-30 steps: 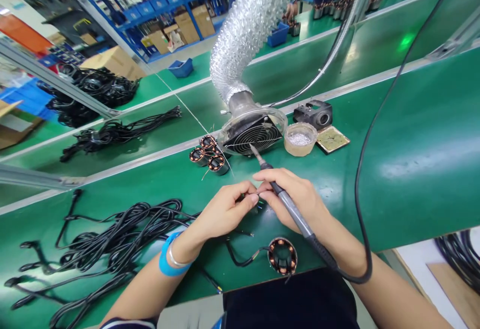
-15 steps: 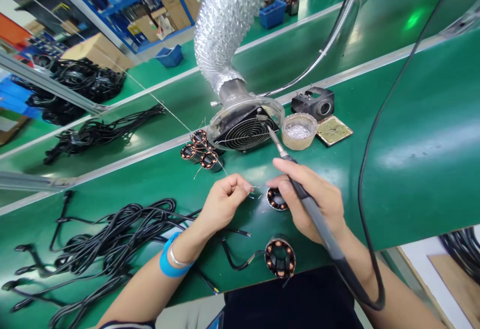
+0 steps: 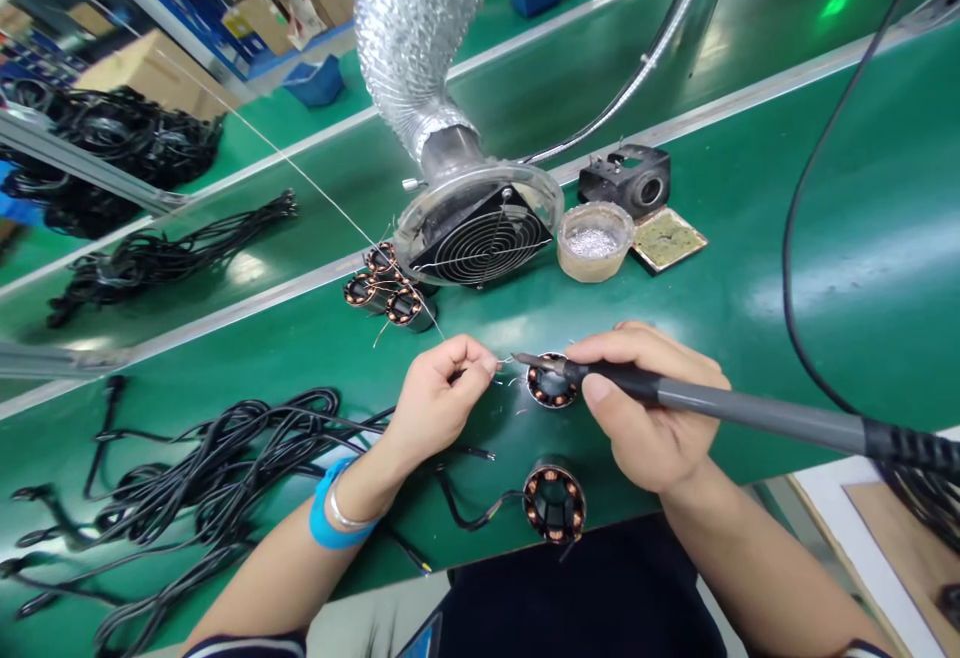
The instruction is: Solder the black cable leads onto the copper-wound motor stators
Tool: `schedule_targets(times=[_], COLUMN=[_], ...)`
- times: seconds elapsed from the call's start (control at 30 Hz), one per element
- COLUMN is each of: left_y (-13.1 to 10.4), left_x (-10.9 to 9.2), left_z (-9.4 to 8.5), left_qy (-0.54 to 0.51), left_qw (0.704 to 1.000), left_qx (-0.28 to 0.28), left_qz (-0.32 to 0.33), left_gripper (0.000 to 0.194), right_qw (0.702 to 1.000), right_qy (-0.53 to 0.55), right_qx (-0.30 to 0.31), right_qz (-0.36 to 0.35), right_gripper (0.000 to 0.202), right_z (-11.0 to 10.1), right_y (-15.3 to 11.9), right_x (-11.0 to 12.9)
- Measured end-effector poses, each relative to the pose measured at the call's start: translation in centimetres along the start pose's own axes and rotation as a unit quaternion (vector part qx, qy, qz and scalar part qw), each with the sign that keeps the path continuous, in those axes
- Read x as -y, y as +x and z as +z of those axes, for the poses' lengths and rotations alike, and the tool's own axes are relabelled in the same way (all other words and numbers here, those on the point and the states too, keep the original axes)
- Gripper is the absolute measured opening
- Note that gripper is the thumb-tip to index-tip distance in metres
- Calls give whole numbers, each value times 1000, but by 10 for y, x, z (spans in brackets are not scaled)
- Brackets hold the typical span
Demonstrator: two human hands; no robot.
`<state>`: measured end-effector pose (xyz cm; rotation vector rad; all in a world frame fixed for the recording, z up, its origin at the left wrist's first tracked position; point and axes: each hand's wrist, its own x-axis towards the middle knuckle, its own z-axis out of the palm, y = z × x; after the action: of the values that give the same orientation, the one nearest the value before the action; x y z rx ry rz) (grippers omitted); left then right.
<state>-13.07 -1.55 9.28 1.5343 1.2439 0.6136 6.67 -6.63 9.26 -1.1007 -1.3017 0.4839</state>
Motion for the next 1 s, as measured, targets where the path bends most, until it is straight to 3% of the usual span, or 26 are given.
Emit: schedule_targets(times=[0.7, 1.0], left_y=[-1, -2], left_x=[-1, -2], left_z=[0, 0], left_qy=[22, 19], left_qw=[999, 1000], left_qx=[-6, -3], left_qz=[25, 19], left_gripper=[17, 18], right_qw=[1000, 992], right_qy=[-13, -27], right_qx=[11, 65], right_qz=[-14, -109], right_gripper=[14, 24], right_z=[3, 7], right_y=[-1, 1], right_x=[3, 14])
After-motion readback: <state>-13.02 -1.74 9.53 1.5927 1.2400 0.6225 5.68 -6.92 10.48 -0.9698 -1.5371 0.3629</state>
